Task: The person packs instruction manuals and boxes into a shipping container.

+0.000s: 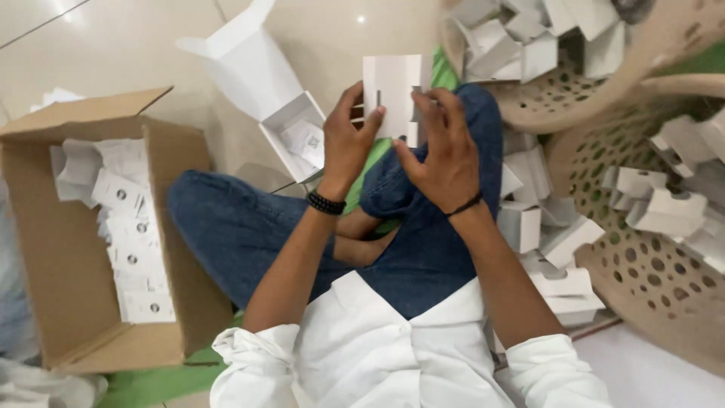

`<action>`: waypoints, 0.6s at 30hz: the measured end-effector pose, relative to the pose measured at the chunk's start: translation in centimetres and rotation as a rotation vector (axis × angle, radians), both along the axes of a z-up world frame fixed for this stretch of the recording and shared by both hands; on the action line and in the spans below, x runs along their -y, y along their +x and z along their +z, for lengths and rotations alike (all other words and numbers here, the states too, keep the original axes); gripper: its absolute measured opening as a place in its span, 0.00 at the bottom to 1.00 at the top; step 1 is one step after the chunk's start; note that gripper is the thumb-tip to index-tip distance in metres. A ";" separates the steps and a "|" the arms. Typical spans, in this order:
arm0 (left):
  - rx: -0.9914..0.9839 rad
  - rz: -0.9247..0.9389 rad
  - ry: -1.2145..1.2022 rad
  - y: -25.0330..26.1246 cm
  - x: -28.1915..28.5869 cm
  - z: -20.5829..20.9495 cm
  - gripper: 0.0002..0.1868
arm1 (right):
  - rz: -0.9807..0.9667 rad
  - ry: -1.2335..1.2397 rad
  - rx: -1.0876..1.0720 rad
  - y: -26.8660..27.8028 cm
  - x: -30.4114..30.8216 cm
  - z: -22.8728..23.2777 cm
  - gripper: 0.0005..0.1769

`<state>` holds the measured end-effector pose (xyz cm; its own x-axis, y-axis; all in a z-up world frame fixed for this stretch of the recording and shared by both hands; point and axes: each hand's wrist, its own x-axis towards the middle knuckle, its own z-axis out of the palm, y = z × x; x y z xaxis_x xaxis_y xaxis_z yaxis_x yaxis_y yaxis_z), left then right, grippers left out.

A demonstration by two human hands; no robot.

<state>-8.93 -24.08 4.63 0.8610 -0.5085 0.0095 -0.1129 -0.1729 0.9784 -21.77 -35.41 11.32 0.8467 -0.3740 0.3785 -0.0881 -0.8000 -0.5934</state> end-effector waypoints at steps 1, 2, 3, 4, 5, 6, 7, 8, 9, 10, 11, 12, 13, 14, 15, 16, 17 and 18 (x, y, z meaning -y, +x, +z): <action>0.008 0.037 0.007 1.9 -2.2 -1.6 0.25 | 0.037 0.007 0.008 1.0 -0.8 -1.6 0.33; 0.133 0.097 0.141 3.7 -4.4 -3.2 0.24 | 0.142 0.070 -0.046 2.0 -1.6 -3.2 0.31; 0.252 0.147 0.276 5.5 -6.3 -4.8 0.22 | 0.238 0.129 -0.102 2.9 -2.2 -4.8 0.30; 0.255 0.173 0.283 6.4 -7.8 -5.7 0.22 | 0.265 0.131 -0.098 3.3 -2.8 -5.8 0.30; 0.422 0.177 0.382 7.3 -9.2 -6.5 0.22 | 0.314 0.152 -0.128 3.6 -3.4 -6.9 0.29; 0.588 0.178 0.483 8.3 -10.5 -7.4 0.21 | 0.363 0.173 -0.159 3.9 -4.0 -7.9 0.28; 0.587 0.185 0.486 8.6 -10.9 -7.7 0.21 | 0.370 0.172 -0.159 3.8 -4.1 -8.3 0.28; 0.550 0.136 0.572 9.0 -11.2 -8.0 0.20 | 0.400 0.223 -0.233 3.7 -4.1 -8.7 0.26; 0.510 0.080 0.653 9.2 -11.3 -8.4 0.20 | 0.424 0.272 -0.310 3.4 -4.0 -9.1 0.25; 0.506 0.082 0.650 9.4 -11.3 -9.1 0.20 | 0.425 0.269 -0.314 3.2 -3.9 -9.5 0.25; 0.479 0.033 0.712 9.5 -11.1 -9.9 0.19 | 0.401 0.280 -0.336 3.0 -3.6 -9.9 0.24; 0.451 -0.016 0.774 9.6 -11.0 -10.7 0.19 | 0.375 0.290 -0.359 2.8 -3.4 -10.3 0.23; 0.448 -0.015 0.769 9.6 -11.0 -11.1 0.19 | 0.376 0.285 -0.362 3.0 -3.3 -10.2 0.23; 0.412 -0.017 0.797 9.7 -11.0 -11.4 0.17 | 0.358 0.308 -0.404 3.1 -3.2 -10.2 0.23; 0.377 -0.019 0.826 9.8 -11.1 -11.8 0.16 | 0.340 0.333 -0.444 3.3 -3.2 -10.1 0.22; 0.375 -0.017 0.823 9.6 -11.1 -11.5 0.16 | 0.341 0.329 -0.447 3.4 -3.3 -10.6 0.22; 0.399 0.003 0.818 9.5 -11.3 -11.1 0.17 | 0.350 0.281 -0.435 3.6 -3.4 -11.0 0.22; 0.424 0.024 0.814 9.4 -11.5 -10.8 0.18 | 0.358 0.233 -0.424 3.8 -3.5 -11.5 0.23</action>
<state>0.52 -12.62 -6.14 0.8775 -0.4789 -0.0264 -0.4221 -0.7973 0.4314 -18.01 -31.86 -0.18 0.9945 -0.0700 -0.0773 -0.1043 -0.6767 -0.7289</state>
